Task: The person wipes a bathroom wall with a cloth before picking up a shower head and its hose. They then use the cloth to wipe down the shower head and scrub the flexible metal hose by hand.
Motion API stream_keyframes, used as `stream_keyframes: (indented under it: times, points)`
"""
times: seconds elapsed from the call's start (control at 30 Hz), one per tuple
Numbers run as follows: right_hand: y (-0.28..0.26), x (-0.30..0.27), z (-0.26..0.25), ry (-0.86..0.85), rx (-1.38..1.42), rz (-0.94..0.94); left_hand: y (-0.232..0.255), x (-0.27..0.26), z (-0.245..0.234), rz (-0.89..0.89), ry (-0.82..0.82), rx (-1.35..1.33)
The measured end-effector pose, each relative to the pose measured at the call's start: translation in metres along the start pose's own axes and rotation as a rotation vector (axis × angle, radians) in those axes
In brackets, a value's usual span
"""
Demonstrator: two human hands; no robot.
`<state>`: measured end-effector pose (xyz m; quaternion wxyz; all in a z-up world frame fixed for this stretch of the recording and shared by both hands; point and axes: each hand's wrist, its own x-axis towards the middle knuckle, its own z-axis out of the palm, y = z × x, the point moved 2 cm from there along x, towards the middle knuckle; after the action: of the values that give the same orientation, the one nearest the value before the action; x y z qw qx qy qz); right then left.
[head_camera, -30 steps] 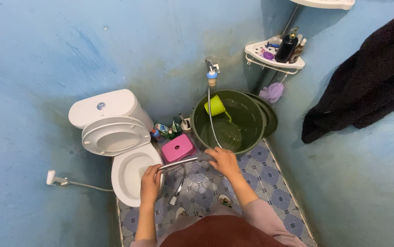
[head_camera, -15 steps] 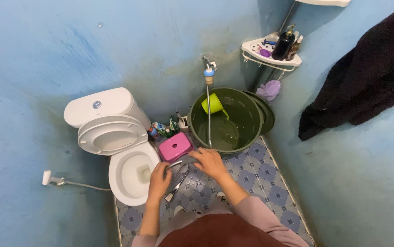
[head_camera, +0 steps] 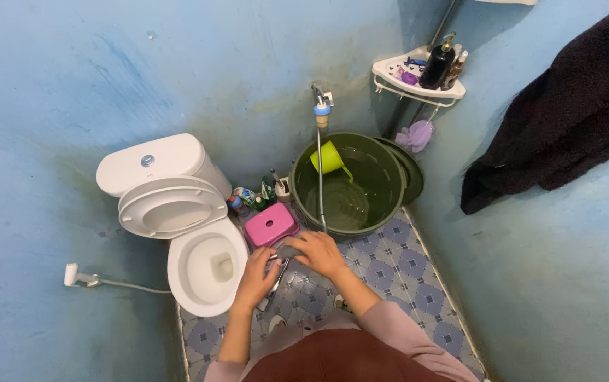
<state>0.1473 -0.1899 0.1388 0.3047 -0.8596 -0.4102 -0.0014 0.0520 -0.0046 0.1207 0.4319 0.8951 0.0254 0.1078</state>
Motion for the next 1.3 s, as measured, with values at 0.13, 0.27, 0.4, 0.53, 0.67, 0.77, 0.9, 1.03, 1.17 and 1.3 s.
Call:
stream_keyframes:
  times: [0.13, 0.27, 0.4, 0.53, 0.67, 0.77, 0.9, 1.03, 1.17, 1.3]
  points:
    - [0.023, -0.011, 0.016, 0.008, 0.024, -0.012, 0.009, -0.002, 0.0, -0.037, -0.055, 0.02]
    - [0.044, -0.019, 0.02, 0.041, 0.029, 0.028, 0.005, -0.003, 0.0, -0.058, -0.043, -0.047]
    - [0.066, -0.022, 0.021, -0.028, 0.017, 0.166, 0.003, -0.005, -0.002, -0.095, -0.057, -0.035]
    - [0.068, -0.019, 0.028, -0.032, -0.011, 0.167, -0.005, -0.005, 0.006, -0.16, -0.051, -0.067]
    - [0.049, -0.012, 0.025, -0.024, 0.069, 0.108, -0.011, -0.005, 0.006, -0.12, -0.001, -0.064]
    - [0.027, -0.005, 0.013, 0.013, 0.097, 0.048, -0.016, -0.003, 0.005, -0.123, 0.017, -0.063]
    - [-0.002, 0.006, -0.001, 0.049, 0.095, -0.064, -0.002, 0.0, -0.003, -0.162, 0.029, -0.153]
    - [-0.017, 0.011, 0.0, 0.039, 0.077, -0.094, -0.001, 0.002, 0.003, -0.129, 0.027, -0.184]
    - [-0.009, 0.01, -0.005, 0.041, 0.057, -0.085, 0.012, 0.003, -0.004, -0.092, 0.045, -0.111]
    - [0.018, 0.004, 0.001, 0.044, 0.07, -0.005, 0.018, 0.003, -0.008, -0.08, 0.051, -0.102]
